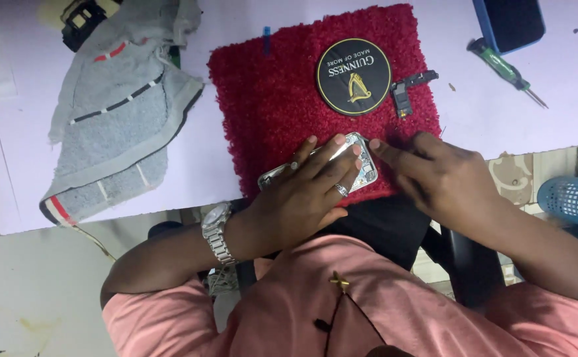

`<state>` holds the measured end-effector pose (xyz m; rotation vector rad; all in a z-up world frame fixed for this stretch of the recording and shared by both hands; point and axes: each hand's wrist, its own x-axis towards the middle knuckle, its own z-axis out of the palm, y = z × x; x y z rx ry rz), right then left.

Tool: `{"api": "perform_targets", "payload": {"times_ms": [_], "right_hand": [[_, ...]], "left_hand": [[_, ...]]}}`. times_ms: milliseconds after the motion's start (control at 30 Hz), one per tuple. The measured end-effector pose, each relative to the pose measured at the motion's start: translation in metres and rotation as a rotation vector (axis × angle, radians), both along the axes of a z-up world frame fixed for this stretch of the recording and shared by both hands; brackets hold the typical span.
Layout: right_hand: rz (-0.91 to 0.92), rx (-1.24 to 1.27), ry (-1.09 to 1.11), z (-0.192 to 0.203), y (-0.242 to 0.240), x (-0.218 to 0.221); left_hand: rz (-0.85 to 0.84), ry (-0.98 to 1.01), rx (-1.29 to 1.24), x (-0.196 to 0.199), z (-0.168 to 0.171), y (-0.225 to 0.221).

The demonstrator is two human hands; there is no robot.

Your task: Cleaning and adjusting the internal circuit board of a disassembled smartphone using a probe and a toothbrush.

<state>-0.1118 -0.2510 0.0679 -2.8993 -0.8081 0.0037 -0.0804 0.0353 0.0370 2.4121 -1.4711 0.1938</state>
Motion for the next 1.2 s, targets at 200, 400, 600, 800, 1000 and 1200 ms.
{"api": "perform_targets", "payload": {"times_ms": [200, 400, 600, 800, 1000, 1200], "right_hand": [[-0.008, -0.092, -0.076, 0.002, 0.010, -0.006], [-0.039, -0.333, -0.073, 0.009, 0.029, -0.020], [-0.072, -0.307, -0.021, 0.006, 0.036, -0.018], [-0.148, -0.147, 0.078, -0.008, 0.030, -0.021], [-0.196, 0.072, 0.000, -0.032, 0.022, -0.028], [-0.071, 0.396, 0.063, -0.013, 0.015, -0.010]], "left_hand": [[0.014, -0.027, 0.012, -0.001, -0.004, -0.001], [0.039, -0.067, 0.029, -0.002, -0.003, 0.000], [-0.001, 0.018, 0.000, 0.000, -0.006, 0.000], [-0.016, 0.061, -0.004, 0.001, -0.004, 0.001], [-0.003, 0.015, 0.021, 0.000, -0.002, 0.000], [-0.012, 0.049, -0.001, 0.001, -0.003, 0.001]]}}
